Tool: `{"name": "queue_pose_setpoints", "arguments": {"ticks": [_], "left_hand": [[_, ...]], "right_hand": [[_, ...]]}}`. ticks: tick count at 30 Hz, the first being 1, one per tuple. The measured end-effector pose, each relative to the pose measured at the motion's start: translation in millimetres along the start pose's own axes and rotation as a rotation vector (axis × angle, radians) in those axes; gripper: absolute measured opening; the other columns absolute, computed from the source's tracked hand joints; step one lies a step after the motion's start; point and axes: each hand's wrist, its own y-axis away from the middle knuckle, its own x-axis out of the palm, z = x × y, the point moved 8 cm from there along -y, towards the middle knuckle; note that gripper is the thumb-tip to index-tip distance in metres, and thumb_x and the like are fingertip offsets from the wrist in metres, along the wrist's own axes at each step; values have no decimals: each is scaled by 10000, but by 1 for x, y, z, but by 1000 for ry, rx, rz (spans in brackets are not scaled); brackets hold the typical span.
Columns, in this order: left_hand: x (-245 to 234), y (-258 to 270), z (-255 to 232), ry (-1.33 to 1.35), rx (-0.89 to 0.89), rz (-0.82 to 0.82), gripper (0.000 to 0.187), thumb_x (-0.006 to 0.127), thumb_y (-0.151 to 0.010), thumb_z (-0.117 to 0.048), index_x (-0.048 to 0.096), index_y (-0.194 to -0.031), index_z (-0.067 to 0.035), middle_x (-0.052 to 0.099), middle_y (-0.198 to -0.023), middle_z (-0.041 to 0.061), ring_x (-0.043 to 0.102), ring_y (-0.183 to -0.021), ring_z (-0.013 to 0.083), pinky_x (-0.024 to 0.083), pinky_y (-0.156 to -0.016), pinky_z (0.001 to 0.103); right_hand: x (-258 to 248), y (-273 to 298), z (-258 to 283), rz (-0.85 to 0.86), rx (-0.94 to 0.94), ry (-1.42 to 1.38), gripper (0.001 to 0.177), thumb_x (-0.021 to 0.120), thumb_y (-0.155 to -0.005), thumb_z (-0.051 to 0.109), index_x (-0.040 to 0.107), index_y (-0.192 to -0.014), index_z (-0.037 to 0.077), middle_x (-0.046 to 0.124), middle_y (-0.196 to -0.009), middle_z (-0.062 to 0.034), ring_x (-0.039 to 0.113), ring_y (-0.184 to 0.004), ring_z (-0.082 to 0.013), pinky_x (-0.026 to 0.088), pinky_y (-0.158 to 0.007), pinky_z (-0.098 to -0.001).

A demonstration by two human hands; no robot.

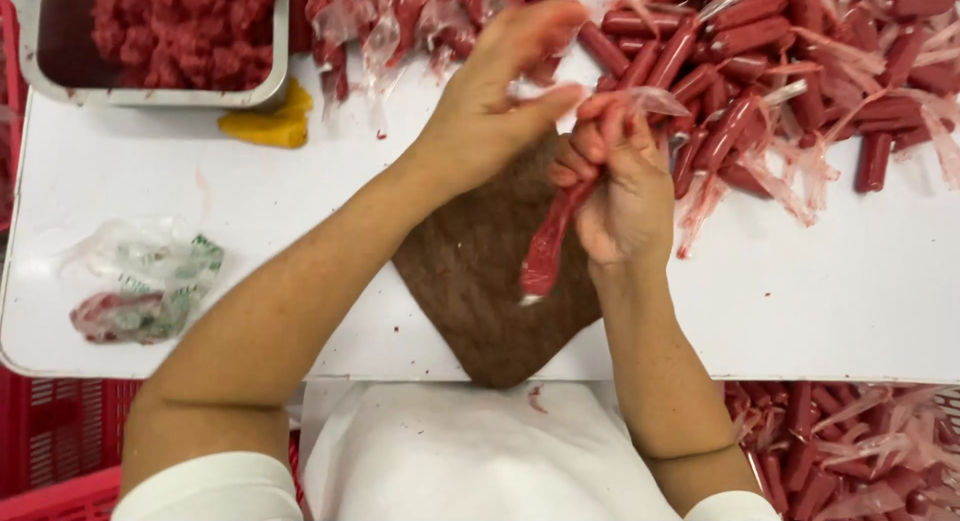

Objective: Manually twisting and separating individual meat links from a continuous plastic casing on a production table.

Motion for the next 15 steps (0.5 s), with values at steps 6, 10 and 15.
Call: {"name": "queue_pose_setpoints", "arguments": {"ticks": [6, 10, 15], "left_hand": [[61, 130, 37, 902, -776, 105, 745, 566, -866, -577, 405, -1461, -157, 651, -979, 106, 647, -782, 181, 558, -643, 290], [61, 147, 19, 981, -781, 22, 761, 552, -916, -490, 328, -1519, -83, 663, -990, 153, 659, -620, 206, 515, -479, 269], [54, 161, 36, 853, -727, -43, 514, 645, -976, -369, 472, -1414, -162, 651, -795, 149, 618, -444, 186, 486, -324, 227]], "right_hand": [[28, 23, -31, -160, 25, -122, 389, 535, -971, 382, 458, -683, 132, 239, -510, 61, 167, -427, -46, 155, -378, -189], [37, 34, -40, -191, -27, -50, 419, 540, -953, 411, 402, -656, 148, 189, -518, 49, 105, -416, -55, 61, -351, -219], [22, 33, -48, 54, -18, 159, 351, 493, -1020, 423, 443, -859, 115, 315, -613, -2, 325, -535, -105, 350, -527, -252]]}}
